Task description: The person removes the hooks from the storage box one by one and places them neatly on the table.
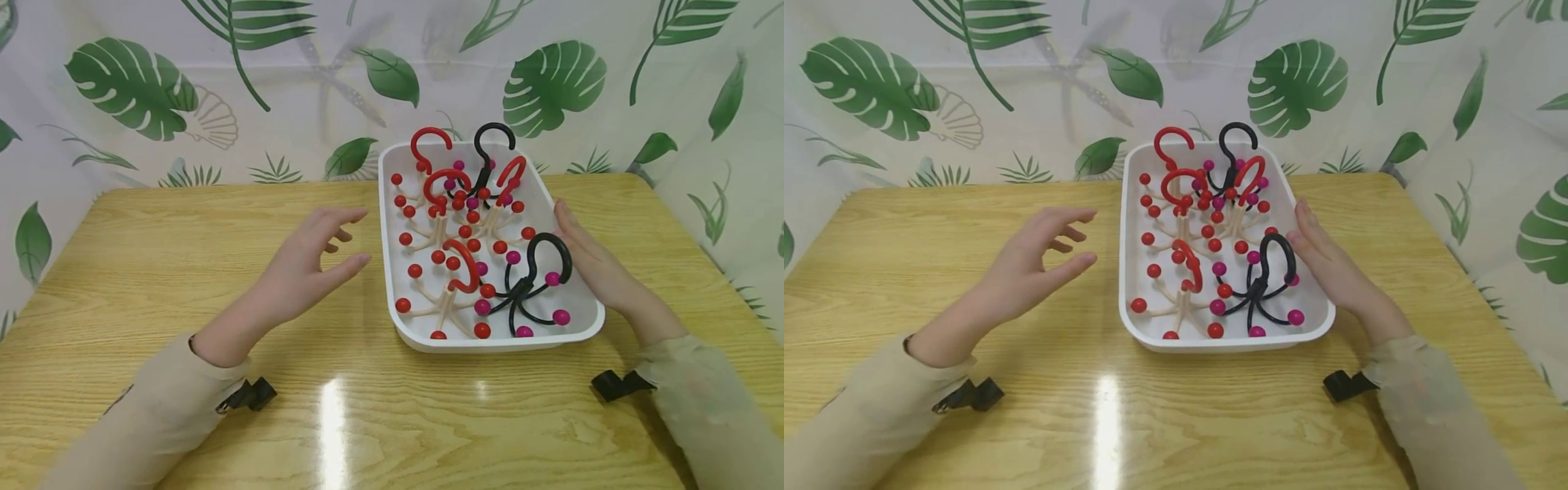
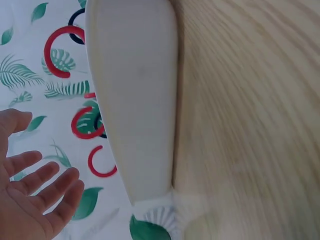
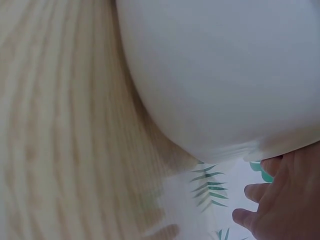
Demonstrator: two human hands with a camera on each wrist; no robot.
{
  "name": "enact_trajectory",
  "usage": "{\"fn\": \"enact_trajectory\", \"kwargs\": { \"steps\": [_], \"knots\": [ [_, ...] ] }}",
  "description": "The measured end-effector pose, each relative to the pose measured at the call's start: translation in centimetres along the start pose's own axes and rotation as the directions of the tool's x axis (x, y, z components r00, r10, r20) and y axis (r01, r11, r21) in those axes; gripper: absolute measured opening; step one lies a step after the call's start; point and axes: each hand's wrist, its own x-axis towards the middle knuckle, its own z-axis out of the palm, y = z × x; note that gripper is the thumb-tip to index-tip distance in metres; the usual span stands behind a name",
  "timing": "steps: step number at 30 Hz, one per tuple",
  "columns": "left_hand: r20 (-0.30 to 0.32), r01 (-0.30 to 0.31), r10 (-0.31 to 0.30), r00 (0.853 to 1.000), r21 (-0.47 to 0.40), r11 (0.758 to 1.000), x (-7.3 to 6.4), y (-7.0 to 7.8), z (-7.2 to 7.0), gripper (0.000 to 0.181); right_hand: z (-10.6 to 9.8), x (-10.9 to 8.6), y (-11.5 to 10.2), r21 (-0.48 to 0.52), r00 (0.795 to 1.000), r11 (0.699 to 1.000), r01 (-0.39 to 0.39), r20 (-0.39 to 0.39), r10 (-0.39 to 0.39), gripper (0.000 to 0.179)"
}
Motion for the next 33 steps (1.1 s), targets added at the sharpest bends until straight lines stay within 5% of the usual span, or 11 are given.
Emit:
{"fn": "enact_trajectory", "kwargs": {
  "steps": [9,19,33],
  "knots": [
    [-0.020,-0.084,0.083,0.996,-0.109,0.990,2.3,1.7,2.3,0.048,0.0,0.1,0.1,0.020,1.000,1.000,-0.004,0.000,0.004,0.053],
    [0.040,-0.097,0.106,0.994,-0.192,0.977,4.0,2.7,4.8,0.048,0.0,0.1,0.1,0.032,1.000,0.999,0.008,-0.003,-0.008,0.053],
    [0.170,-0.063,0.101,0.980,-0.215,0.975,5.1,3.8,6.1,0.052,-0.1,0.0,0.4,0.025,1.000,1.000,0.015,-0.009,-0.015,0.052]
  ]
}}
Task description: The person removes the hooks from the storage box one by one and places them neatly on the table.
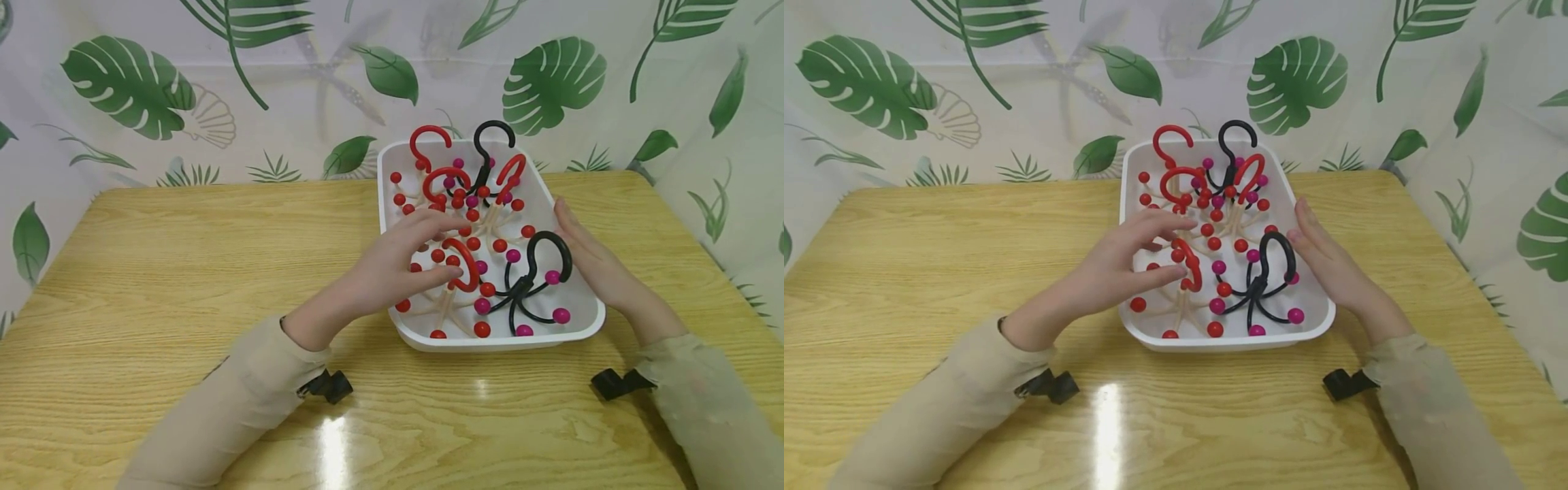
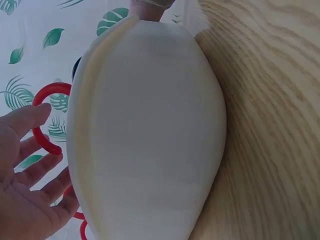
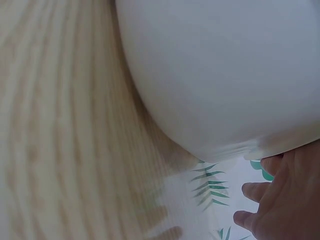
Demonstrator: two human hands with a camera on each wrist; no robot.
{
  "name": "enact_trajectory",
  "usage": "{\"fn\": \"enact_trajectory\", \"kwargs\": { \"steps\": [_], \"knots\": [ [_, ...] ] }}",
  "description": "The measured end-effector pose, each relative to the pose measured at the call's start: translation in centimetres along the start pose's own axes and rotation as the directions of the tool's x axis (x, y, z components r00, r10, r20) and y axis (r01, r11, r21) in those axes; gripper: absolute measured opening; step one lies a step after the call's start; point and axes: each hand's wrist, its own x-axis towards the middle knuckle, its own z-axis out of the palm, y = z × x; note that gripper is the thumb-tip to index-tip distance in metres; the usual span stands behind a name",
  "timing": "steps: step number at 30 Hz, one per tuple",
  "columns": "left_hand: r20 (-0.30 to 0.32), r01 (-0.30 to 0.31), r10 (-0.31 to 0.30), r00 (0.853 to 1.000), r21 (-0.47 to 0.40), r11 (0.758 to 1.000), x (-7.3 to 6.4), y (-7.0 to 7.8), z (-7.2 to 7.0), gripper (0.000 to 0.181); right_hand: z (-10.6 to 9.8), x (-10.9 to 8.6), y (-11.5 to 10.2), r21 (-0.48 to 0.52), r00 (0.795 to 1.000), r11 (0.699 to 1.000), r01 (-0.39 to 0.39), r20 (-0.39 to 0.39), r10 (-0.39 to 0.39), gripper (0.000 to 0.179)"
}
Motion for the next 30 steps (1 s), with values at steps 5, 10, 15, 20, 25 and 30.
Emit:
{"fn": "enact_trajectory", "kwargs": {
  "steps": [5,10,15,20,25,30],
  "knots": [
    [-0.001,-0.033,0.033,0.999,0.003,0.999,0.3,0.3,0.3,0.040,0.0,0.0,0.1,0.000,1.000,1.000,0.003,-0.002,-0.003,0.052],
    [-0.004,-0.055,0.056,0.998,0.025,0.998,0.6,0.5,0.5,0.029,0.0,0.0,0.2,0.002,1.000,1.000,0.004,-0.002,-0.004,0.052],
    [-0.028,-0.045,0.046,0.999,0.046,0.998,0.8,0.6,0.6,0.024,0.0,0.0,0.2,0.003,1.000,1.000,0.007,-0.004,-0.007,0.052],
    [-0.044,-0.057,0.060,0.997,0.059,0.997,0.9,0.9,0.6,0.020,0.0,0.0,0.2,0.000,1.000,1.000,0.008,-0.005,-0.008,0.052],
    [-0.070,-0.106,0.111,0.991,0.077,0.991,1.0,1.4,0.7,0.019,0.0,-0.1,0.0,0.000,1.000,1.000,-0.002,-0.002,0.002,0.053],
    [-0.121,-0.147,0.159,0.980,0.101,0.984,1.2,2.2,0.4,0.019,0.0,-0.1,-0.2,0.000,1.000,1.000,-0.001,0.000,0.001,0.053]
  ]
}}
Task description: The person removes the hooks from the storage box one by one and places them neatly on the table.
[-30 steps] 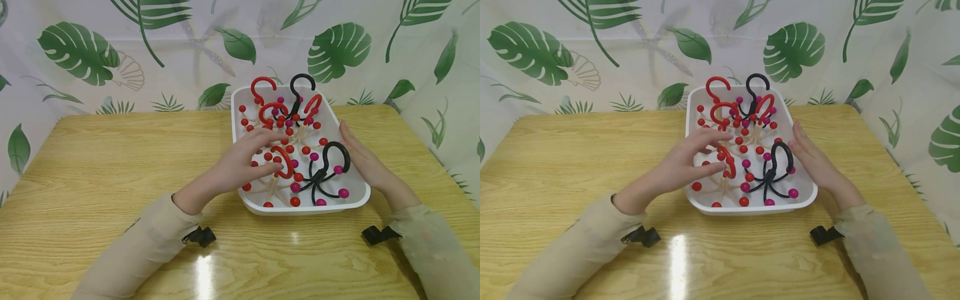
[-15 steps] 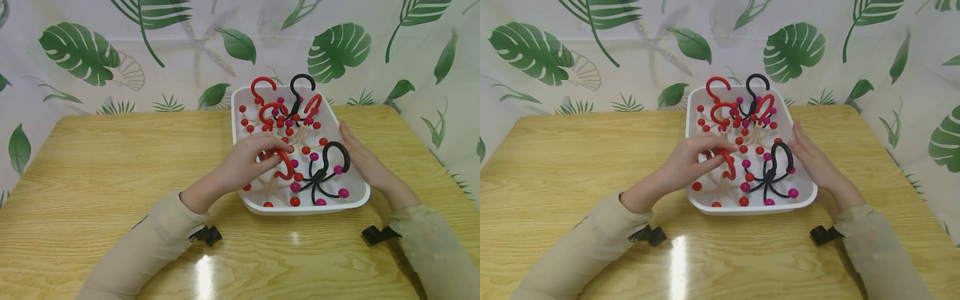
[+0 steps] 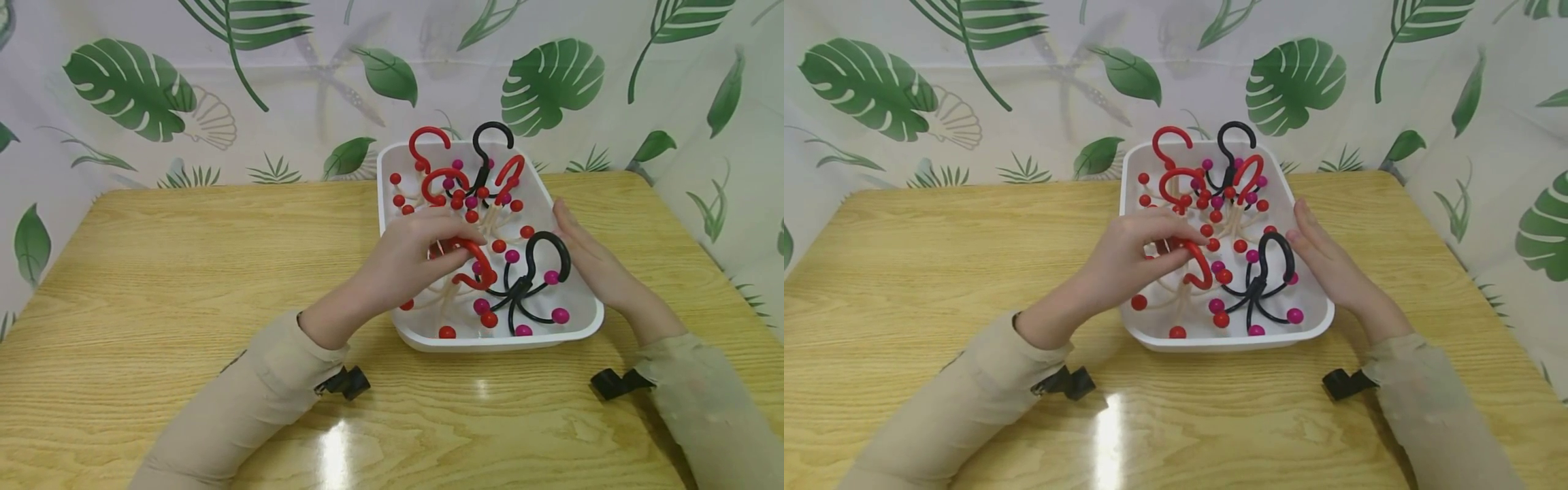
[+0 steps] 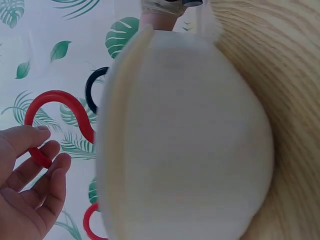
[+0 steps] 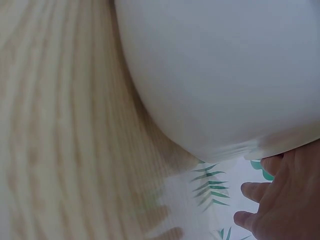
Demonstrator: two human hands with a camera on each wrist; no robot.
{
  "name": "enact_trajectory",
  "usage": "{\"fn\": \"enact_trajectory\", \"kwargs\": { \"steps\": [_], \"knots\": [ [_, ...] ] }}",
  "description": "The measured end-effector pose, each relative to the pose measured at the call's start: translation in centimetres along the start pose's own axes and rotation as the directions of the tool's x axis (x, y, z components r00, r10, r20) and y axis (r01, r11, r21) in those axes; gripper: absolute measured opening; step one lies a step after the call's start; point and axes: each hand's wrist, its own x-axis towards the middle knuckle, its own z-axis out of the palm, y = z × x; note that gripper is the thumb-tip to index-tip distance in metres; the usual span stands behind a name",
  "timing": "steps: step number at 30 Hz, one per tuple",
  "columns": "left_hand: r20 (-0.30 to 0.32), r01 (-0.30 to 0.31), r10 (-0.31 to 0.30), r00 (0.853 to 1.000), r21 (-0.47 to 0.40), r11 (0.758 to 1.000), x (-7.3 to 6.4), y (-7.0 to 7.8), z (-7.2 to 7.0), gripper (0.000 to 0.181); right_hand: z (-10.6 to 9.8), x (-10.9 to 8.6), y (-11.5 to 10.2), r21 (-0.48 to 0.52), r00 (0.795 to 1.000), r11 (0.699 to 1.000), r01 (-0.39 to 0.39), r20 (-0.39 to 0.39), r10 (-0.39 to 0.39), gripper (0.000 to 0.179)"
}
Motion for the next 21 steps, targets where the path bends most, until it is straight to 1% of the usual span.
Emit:
{"fn": "enact_trajectory", "kwargs": {
  "steps": [5,11,15,21],
  "knots": [
    [-0.051,0.010,-0.008,0.999,0.027,1.000,0.1,1.0,-0.8,0.018,0.0,0.0,0.0,-0.002,1.000,1.000,-0.003,0.000,0.003,0.053],
    [-0.091,0.049,-0.043,0.995,0.065,0.997,0.2,2.1,-1.9,0.016,0.0,0.1,0.1,0.001,1.000,1.000,-0.004,0.001,0.004,0.053],
    [-0.114,0.073,-0.066,0.991,0.063,0.995,0.1,2.5,-2.6,0.016,0.0,0.0,0.0,0.001,1.000,1.000,-0.003,0.004,0.003,0.053],
    [-0.160,0.065,-0.055,0.986,0.061,0.996,-0.1,3.0,-3.9,0.015,0.1,-0.1,-0.3,-0.005,1.000,1.000,-0.024,0.005,0.024,0.054]
  ]
}}
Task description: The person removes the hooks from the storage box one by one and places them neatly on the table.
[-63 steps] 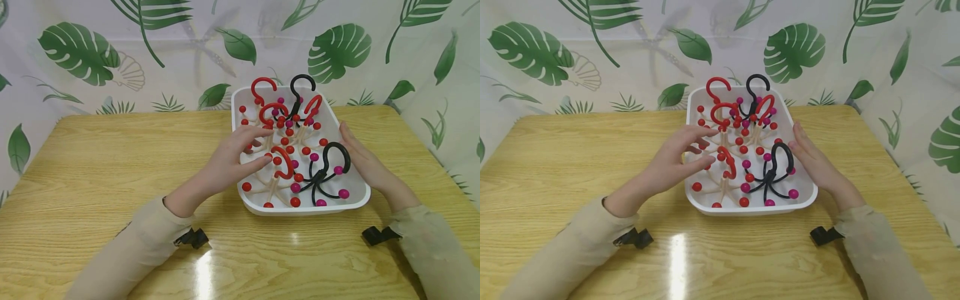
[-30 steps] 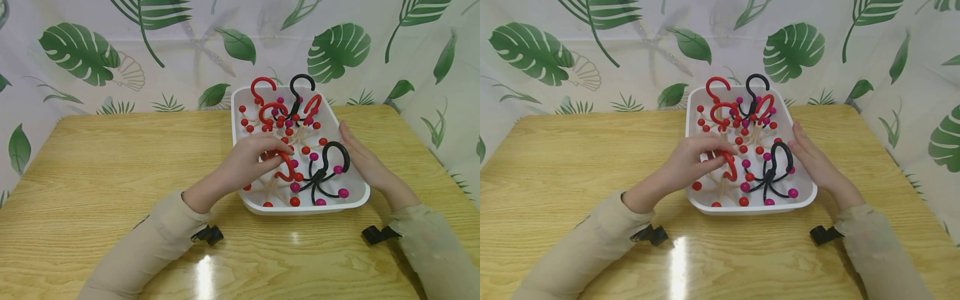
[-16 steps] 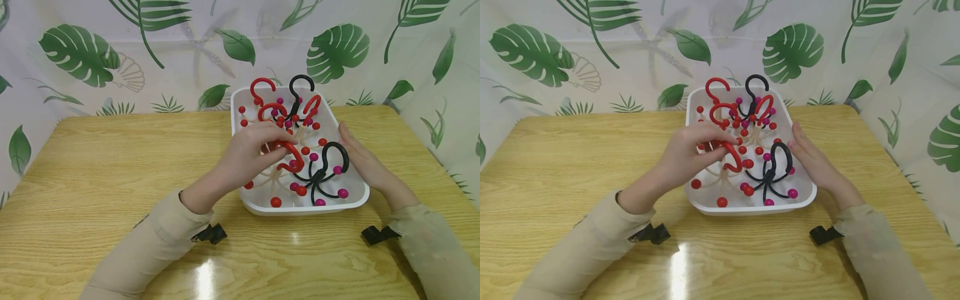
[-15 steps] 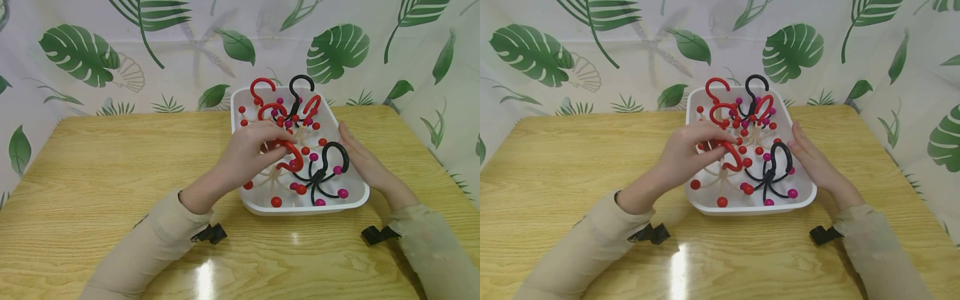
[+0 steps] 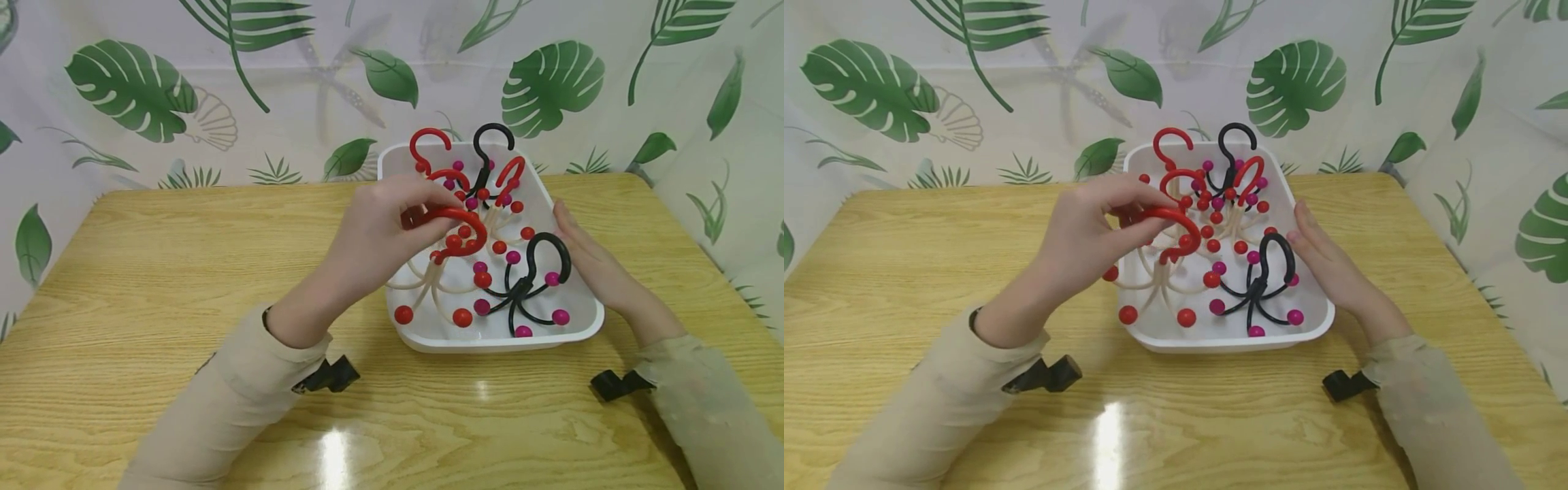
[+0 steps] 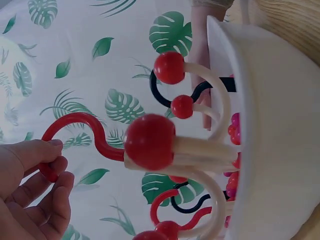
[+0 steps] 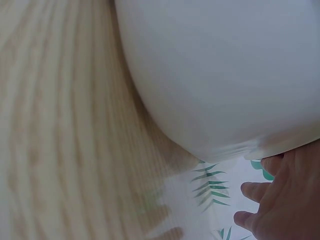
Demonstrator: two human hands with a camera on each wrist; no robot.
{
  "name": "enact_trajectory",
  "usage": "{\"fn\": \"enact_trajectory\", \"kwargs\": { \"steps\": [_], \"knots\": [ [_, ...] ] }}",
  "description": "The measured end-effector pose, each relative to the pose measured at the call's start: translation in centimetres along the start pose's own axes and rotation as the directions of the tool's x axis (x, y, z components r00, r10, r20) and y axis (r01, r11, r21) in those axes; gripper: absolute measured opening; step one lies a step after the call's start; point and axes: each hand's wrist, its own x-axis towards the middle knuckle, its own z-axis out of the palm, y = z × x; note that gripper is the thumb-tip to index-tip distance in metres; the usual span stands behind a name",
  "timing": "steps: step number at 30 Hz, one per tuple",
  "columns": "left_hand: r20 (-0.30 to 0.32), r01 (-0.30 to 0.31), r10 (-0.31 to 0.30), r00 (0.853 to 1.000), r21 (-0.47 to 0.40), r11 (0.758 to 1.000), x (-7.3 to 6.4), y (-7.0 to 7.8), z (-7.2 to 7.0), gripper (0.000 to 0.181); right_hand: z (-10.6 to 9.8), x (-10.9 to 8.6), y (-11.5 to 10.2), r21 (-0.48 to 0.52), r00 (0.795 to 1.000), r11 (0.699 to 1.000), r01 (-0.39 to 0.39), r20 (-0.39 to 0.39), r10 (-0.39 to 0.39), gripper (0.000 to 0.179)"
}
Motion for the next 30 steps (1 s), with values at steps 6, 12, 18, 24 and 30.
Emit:
{"fn": "enact_trajectory", "kwargs": {
  "steps": [6,12,18,24,30],
  "knots": [
    [-0.069,-0.033,0.034,0.997,0.015,0.999,0.0,-0.2,-1.5,0.012,0.1,0.0,0.1,0.002,1.000,1.000,0.007,-0.003,-0.007,0.054],
    [-0.129,0.006,-0.003,0.992,0.020,1.000,-0.2,-1.0,-3.2,0.013,0.0,0.0,0.5,0.003,1.000,1.000,0.016,-0.005,-0.016,0.053],
    [-0.159,0.114,-0.106,0.982,0.043,0.993,-0.6,-2.3,-5.1,0.014,0.0,0.0,0.1,0.003,1.000,1.000,-0.008,-0.003,0.008,0.055],
    [-0.213,0.253,-0.234,0.949,0.063,0.965,-0.8,-3.8,-6.8,0.013,0.1,0.0,0.0,-0.001,1.000,1.000,-0.029,-0.005,0.029,0.056],
    [-0.274,0.319,-0.285,0.918,0.088,0.944,-1.1,-5.5,-8.4,0.015,0.0,-0.1,-0.1,0.008,1.000,1.000,-0.006,-0.005,0.006,0.055]
  ]
}}
